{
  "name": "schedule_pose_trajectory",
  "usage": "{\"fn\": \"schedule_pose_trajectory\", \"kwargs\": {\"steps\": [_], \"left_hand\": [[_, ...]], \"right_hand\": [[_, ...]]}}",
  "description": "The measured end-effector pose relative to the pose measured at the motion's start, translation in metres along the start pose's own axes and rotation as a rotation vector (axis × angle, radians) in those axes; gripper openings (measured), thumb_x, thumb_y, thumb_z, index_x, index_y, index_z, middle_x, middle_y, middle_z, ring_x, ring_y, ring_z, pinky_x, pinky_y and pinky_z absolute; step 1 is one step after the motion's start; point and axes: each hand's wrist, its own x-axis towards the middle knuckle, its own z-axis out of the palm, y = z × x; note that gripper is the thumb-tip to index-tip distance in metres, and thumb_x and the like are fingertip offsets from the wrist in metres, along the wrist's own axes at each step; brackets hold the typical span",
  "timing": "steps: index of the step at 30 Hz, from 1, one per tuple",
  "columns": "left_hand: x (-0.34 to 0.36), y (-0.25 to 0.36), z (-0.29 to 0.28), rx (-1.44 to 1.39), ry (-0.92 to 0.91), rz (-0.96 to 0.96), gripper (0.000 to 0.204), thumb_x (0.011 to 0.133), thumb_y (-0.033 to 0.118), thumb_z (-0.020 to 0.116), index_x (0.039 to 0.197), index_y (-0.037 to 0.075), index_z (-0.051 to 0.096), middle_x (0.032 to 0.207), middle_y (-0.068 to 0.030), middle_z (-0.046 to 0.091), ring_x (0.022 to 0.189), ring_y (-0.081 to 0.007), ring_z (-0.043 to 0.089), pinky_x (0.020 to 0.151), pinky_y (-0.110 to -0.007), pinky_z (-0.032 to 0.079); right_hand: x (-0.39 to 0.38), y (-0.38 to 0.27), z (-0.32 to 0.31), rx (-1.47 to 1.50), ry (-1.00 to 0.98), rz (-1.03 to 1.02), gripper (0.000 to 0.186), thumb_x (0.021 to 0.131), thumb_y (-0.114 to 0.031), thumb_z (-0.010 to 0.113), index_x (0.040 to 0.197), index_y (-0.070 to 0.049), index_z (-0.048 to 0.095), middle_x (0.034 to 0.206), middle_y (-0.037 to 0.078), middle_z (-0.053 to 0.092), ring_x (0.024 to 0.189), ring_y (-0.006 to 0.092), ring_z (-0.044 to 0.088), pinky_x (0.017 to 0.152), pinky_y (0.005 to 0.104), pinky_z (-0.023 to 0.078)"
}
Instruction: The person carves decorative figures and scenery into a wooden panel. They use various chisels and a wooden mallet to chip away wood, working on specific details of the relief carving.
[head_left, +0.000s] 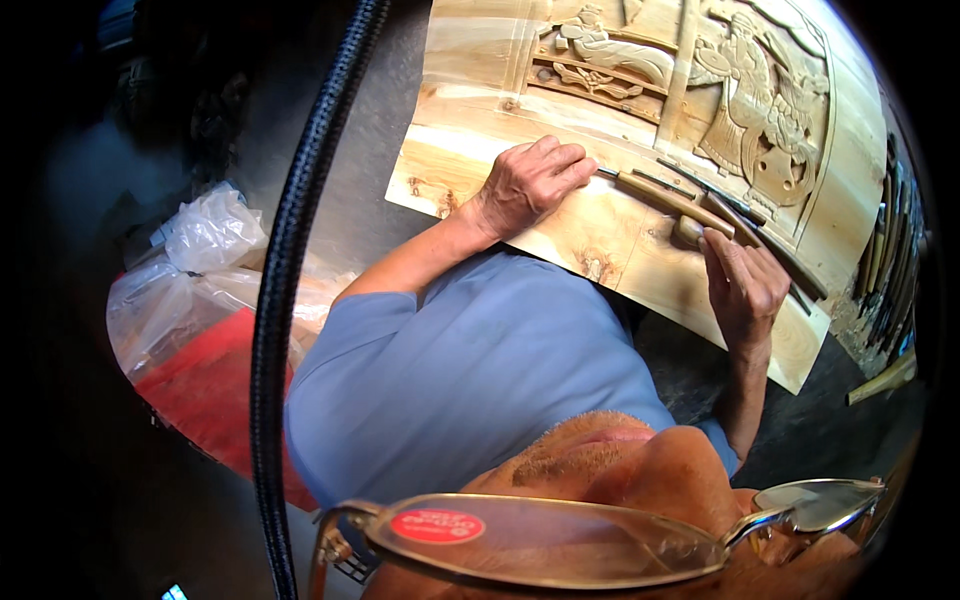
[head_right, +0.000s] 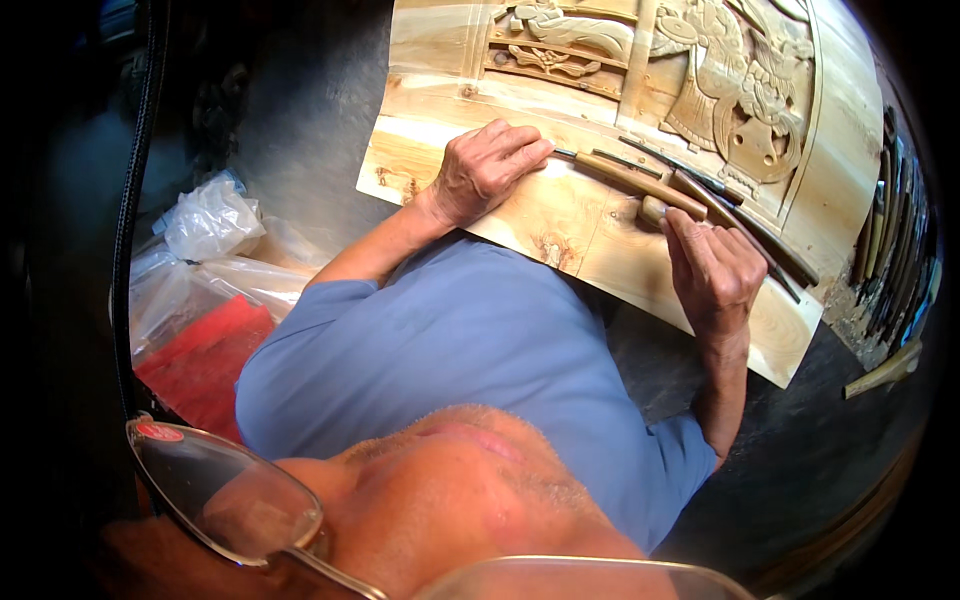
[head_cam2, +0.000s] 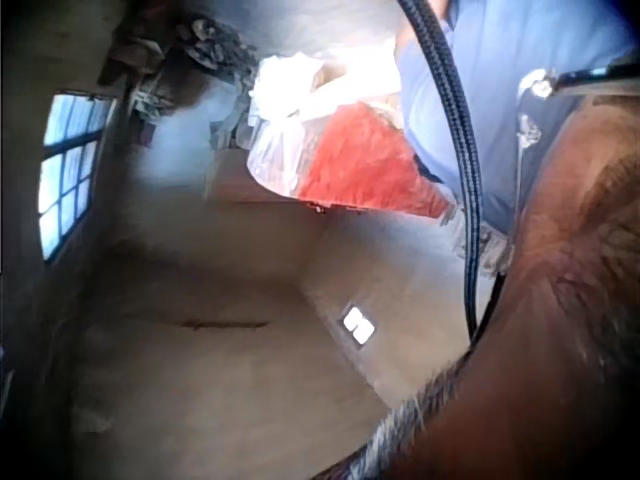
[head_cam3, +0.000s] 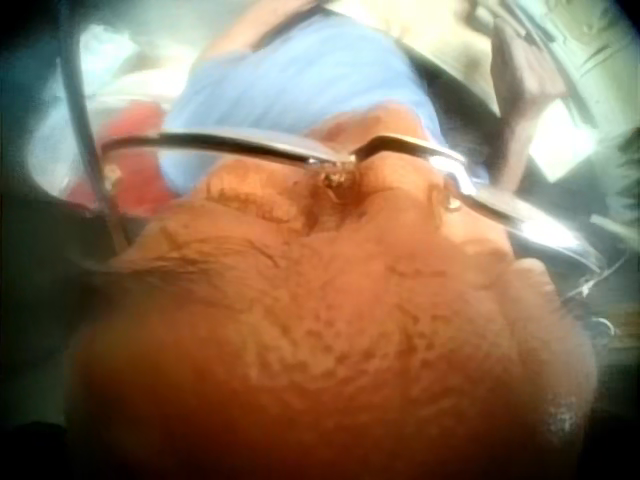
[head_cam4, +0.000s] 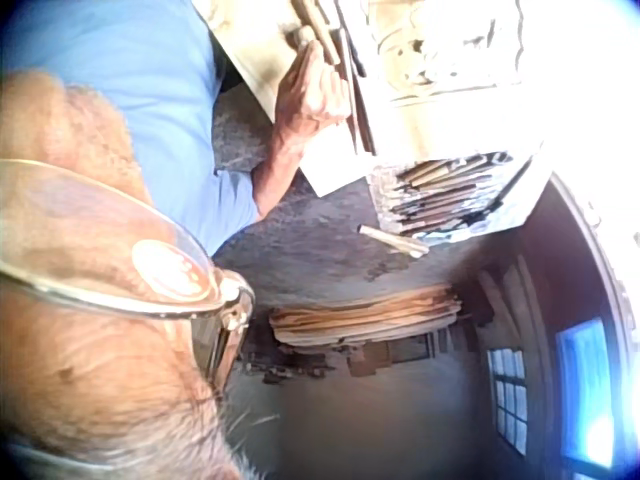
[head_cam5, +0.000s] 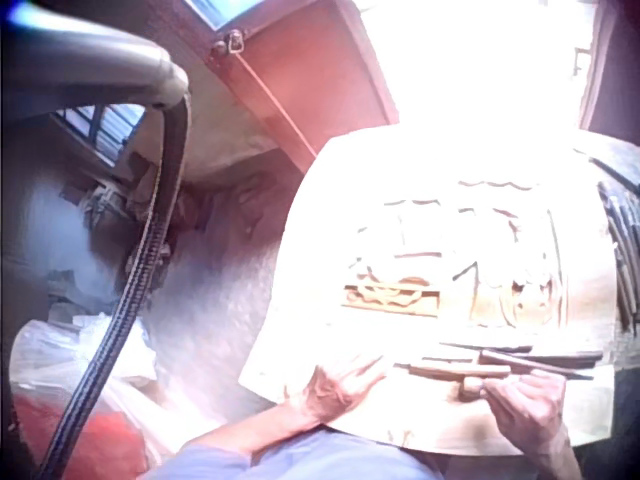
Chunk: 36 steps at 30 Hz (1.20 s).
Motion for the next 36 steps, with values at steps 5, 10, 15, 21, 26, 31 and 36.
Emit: {"fn": "schedule_pose_trajectory", "kwargs": {"steps": [5,10,15,21,26,31,36], "left_hand": [[0.005,-0.005,0.002,-0.051,-0.034,-0.098,0.026,0.085,0.007,0.084,0.11,0.01,0.079,0.097,-0.0052,0.074,0.084,-0.0229,0.071,0.068,-0.036,0.06],[-0.004,-0.014,-0.026,-0.344,-0.021,-0.337,0.015,0.091,0.004,0.082,0.106,0.004,0.079,0.092,-0.0083,0.073,0.083,-0.0238,0.072,0.07,-0.034,0.059],[-0.001,-0.004,-0.042,-0.853,-0.088,-0.404,0.009,0.1,0.001,0.075,0.109,-0.002,0.077,0.096,-0.0113,0.076,0.087,-0.0204,0.074,0.077,-0.031,0.058],[0.017,0.017,-0.031,-0.876,-0.191,-0.074,0.009,0.096,0.005,0.078,0.105,0.002,0.078,0.093,-0.0116,0.073,0.082,-0.0313,0.071,0.073,-0.04,0.055],[0.012,0.007,-0.022,-0.667,-0.034,-0.22,0.027,0.089,0.012,0.086,0.114,0.005,0.079,0.109,-0.0137,0.079,0.099,-0.0341,0.077,0.082,-0.041,0.062],[-0.01,-0.028,-0.017,-0.443,-0.011,-0.216,0.027,0.086,0.008,0.088,0.111,0.004,0.079,0.112,-0.0143,0.079,0.093,-0.0341,0.075,0.082,-0.042,0.061],[-0.02,-0.023,-0.012,-0.337,-0.004,-0.205,0.026,0.085,0.007,0.087,0.109,0.005,0.079,0.109,-0.0078,0.075,0.099,-0.0309,0.071,0.083,-0.041,0.059]], "right_hand": [[0.014,-0.013,-0.001,0.049,0.014,0.024,0.019,0.087,0.002,0.089,0.103,0.0,0.081,0.076,0.009,0.072,0.06,0.0215,0.065,0.058,0.0343,0.049],[0.012,-0.017,-0.01,-0.004,0.127,0.151,0.016,0.087,0.003,0.089,0.102,0.001,0.082,0.084,0.01,0.079,0.063,0.0205,0.068,0.06,0.0333,0.052],[0.015,-0.037,0.003,0.301,-0.004,0.513,0.042,0.086,0.002,0.088,0.127,-0.002,0.08,0.094,0.009,0.084,0.078,0.0154,0.076,0.066,0.0282,0.054],[0.021,-0.036,0.017,0.801,-0.28,0.355,0.041,0.09,-0.011,0.088,0.13,-0.006,0.079,0.1,0.01,0.084,0.085,0.0198,0.079,0.075,0.0327,0.06],[0.038,-0.011,-0.01,0.784,-0.307,0.376,0.02,0.09,-0.008,0.084,0.109,-0.002,0.086,0.103,0.014,0.085,0.087,0.0217,0.081,0.081,0.0334,0.065],[0.022,0.11,-0.092,0.26,0.636,0.687,0.033,0.109,-0.025,0.066,0.127,0.0,0.078,0.107,0.012,0.082,0.093,0.0183,0.077,0.078,0.0287,0.057],[-0.009,0.277,-0.126,0.379,0.698,0.876,0.035,0.108,-0.035,0.072,0.131,-0.01,0.08,0.116,0.004,0.084,0.103,0.0126,0.078,0.083,0.0263,0.055]]}}
